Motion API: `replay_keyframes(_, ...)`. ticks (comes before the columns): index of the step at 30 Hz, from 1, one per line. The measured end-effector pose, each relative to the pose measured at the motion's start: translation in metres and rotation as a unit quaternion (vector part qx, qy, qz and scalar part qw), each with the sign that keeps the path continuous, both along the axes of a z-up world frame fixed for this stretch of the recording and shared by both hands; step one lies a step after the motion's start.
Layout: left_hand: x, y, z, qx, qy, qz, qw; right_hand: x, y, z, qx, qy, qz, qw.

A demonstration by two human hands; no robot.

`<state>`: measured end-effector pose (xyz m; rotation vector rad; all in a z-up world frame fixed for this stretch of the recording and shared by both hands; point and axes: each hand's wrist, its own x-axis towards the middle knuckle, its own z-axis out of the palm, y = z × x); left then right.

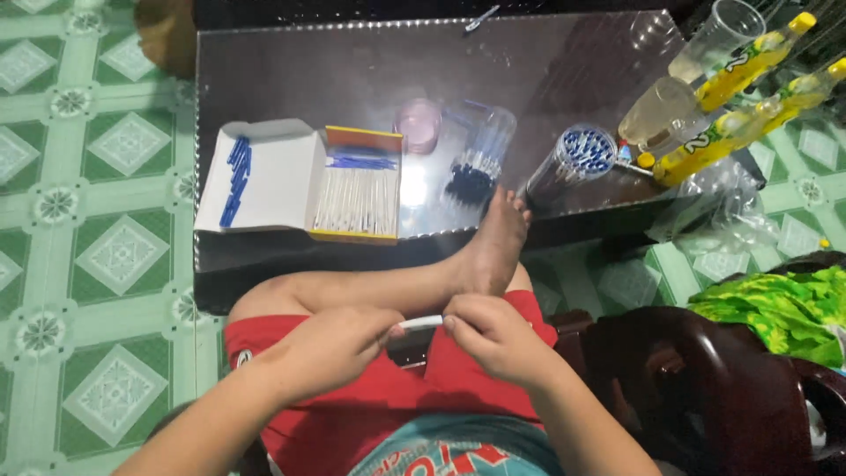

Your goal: The person sits cross-legged on a chair with their feet on a table, assembling blue pens. They pick up pen barrels and ink cartridges from a box, insert the cartridges into the barrels, and place the completed pens into a clear plastic container.

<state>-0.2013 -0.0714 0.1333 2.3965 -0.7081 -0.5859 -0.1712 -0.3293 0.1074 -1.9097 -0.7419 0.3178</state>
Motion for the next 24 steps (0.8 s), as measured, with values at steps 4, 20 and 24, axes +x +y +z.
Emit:
replay_keyframes(4, 0.003, -0.001, 0.004, 0.029, 0.023, 0.009, 0.999, -0.001, 0.001, -0.021, 0.022, 0.139, -0.032, 0.99)
replay_keyframes(20, 0.022, 0.015, -0.013, -0.212, 0.341, 0.129, 0.907, -0.002, 0.003, 0.003, 0.122, -0.094, -0.08, 0.985)
replay_keyframes(24, 0.02, 0.011, -0.005, -0.245, 0.374, 0.105, 0.888, -0.003, 0.007, -0.012, 0.152, -0.082, -0.068, 0.983)
